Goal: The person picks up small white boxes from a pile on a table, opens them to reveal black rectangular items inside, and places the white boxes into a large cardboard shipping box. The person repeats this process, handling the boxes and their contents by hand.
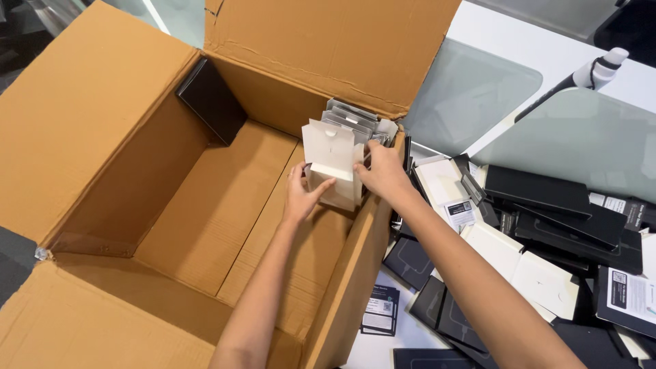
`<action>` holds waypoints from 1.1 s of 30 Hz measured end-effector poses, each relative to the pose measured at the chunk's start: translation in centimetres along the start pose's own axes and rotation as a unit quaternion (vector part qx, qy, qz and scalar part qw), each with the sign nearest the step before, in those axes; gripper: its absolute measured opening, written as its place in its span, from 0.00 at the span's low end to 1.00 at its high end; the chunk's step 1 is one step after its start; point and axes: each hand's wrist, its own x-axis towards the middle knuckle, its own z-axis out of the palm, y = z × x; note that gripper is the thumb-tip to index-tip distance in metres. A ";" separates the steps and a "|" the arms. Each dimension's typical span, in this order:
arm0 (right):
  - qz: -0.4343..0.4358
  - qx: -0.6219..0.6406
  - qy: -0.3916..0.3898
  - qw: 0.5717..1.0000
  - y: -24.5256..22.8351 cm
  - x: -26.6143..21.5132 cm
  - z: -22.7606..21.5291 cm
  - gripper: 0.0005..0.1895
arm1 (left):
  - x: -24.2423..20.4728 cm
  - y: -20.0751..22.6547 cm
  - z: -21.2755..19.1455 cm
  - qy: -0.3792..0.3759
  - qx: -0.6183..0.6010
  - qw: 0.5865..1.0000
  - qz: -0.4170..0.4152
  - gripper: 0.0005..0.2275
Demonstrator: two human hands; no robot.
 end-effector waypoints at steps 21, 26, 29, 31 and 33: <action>-0.034 -0.085 0.039 0.995 0.0 0.8 -0.4 0.13 | -0.9 1.5 2.8 -0.011 0.152 0.988 -0.011 0.56; -0.026 -0.143 0.048 0.988 0.1 1.0 -0.6 0.14 | -0.3 -1.7 3.5 -0.009 0.107 0.994 0.033 0.36; -0.043 -0.158 0.049 0.985 0.3 1.5 -0.7 0.16 | 0.5 -2.1 3.3 0.002 0.066 0.998 -0.004 0.27; -0.045 -0.148 0.054 0.987 0.5 1.6 -0.8 0.16 | 0.9 -1.9 2.8 0.027 0.050 0.997 -0.055 0.22; -0.044 -0.143 0.057 0.987 0.6 1.8 -0.8 0.17 | 1.7 -1.6 2.0 0.024 0.079 0.991 -0.104 0.20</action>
